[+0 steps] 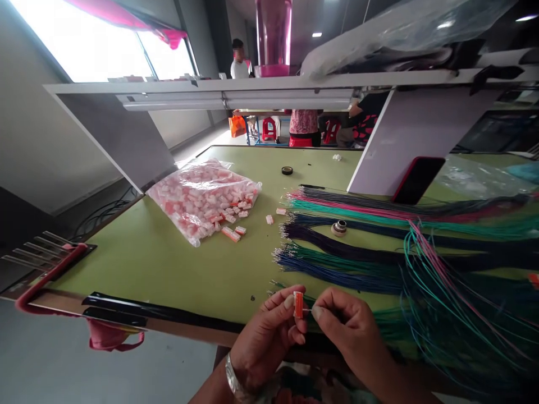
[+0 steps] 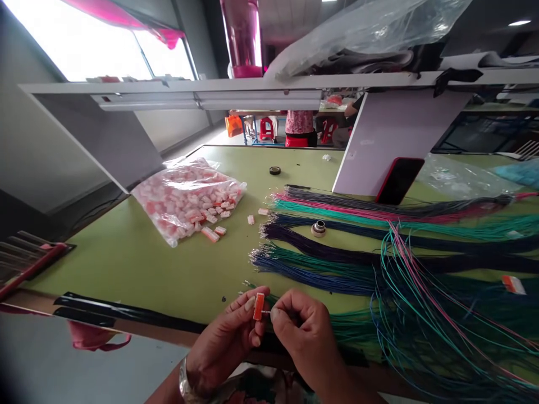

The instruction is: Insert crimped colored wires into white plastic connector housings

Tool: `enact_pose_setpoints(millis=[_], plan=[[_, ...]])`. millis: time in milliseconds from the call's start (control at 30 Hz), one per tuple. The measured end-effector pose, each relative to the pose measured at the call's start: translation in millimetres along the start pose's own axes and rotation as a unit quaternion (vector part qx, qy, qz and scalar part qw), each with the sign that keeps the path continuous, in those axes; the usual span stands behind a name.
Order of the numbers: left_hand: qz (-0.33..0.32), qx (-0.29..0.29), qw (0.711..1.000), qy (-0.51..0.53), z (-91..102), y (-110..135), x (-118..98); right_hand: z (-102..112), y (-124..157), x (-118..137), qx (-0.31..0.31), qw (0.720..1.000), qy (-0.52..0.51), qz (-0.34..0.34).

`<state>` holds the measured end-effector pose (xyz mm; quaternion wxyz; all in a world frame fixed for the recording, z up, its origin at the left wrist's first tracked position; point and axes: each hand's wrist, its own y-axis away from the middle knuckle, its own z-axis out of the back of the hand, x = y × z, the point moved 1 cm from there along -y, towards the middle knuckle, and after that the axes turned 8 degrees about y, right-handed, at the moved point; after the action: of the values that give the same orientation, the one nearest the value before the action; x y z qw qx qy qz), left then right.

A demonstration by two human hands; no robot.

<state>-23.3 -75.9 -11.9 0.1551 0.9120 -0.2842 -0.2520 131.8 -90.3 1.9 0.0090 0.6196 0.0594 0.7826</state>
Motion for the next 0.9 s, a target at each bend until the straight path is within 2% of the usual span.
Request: enact_pose_setpoints(millis=[600, 900], plan=[[-0.046, -0.015, 0.997, -0.058, -0.2, 1.5, 2.6, -3.2, 0.7, 2.7, -0.018, 1.0, 0.022, -0.012], [-0.121, -0.017, 0.982, -0.146, -4.7, 5.6, 1.7, -7.4, 1.7, -2.0, 0.016, 0.998, -0.031, -0.047]])
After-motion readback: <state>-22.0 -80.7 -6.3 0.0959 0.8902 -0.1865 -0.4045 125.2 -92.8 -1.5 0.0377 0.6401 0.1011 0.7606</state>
